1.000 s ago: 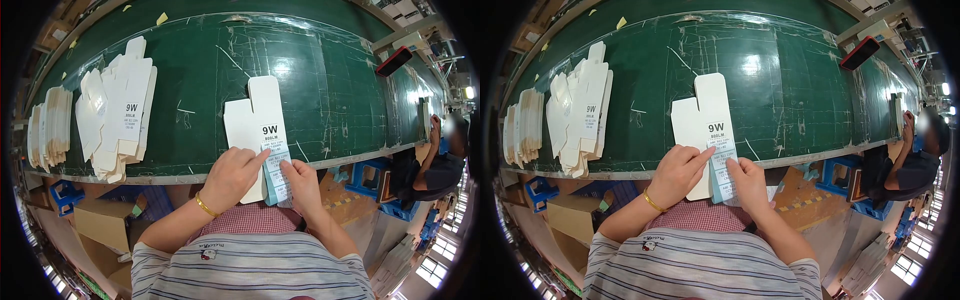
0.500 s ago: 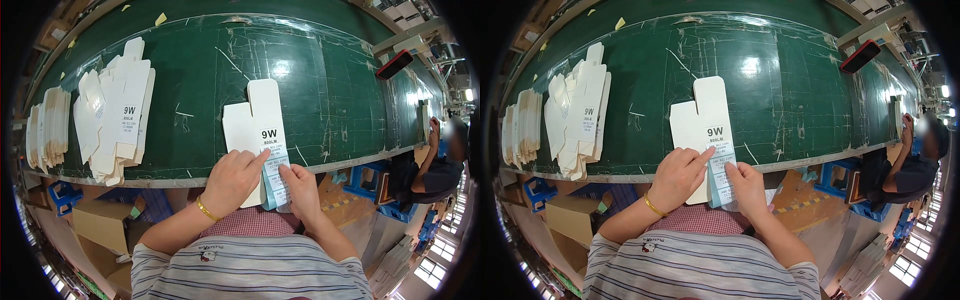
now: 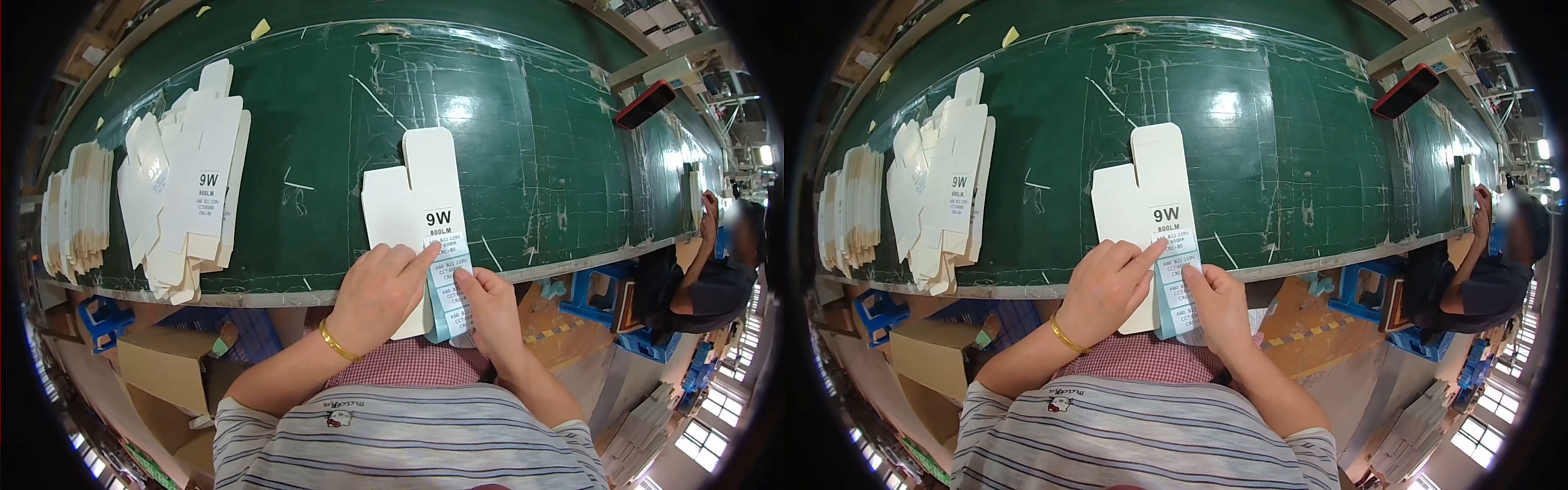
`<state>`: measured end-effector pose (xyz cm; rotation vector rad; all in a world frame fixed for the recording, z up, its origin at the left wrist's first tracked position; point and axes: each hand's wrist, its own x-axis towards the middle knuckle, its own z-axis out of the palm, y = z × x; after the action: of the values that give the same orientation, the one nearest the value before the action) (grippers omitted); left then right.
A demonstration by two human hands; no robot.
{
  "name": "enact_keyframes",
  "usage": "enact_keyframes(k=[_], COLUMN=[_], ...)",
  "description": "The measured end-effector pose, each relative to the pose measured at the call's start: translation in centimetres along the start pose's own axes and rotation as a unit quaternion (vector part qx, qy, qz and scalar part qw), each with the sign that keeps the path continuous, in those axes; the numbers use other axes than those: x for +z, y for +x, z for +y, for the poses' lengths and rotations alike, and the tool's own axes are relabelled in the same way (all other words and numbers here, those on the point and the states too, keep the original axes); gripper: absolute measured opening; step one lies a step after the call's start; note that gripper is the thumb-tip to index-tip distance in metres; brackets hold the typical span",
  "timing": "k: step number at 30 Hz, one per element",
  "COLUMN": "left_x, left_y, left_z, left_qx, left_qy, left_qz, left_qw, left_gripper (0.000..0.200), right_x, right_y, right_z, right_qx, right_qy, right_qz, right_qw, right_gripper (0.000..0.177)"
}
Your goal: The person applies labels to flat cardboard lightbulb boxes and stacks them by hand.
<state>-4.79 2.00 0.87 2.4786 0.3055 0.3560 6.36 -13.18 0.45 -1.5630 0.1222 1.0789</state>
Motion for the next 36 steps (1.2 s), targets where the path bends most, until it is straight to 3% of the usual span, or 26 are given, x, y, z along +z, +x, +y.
enact_keyframes(k=[36], left_x=[-0.15], left_y=[0.44], left_z=[0.12], left_qx=[-0.002], left_qy=[0.011], left_qz=[-0.006], left_qw=[1.000], left_gripper=[0.040], right_x=[-0.75], right_y=[0.08], right_z=[0.33], right_qx=[0.003], right_qy=[-0.022], right_qz=[-0.025], right_qw=[0.999], right_gripper=[0.019])
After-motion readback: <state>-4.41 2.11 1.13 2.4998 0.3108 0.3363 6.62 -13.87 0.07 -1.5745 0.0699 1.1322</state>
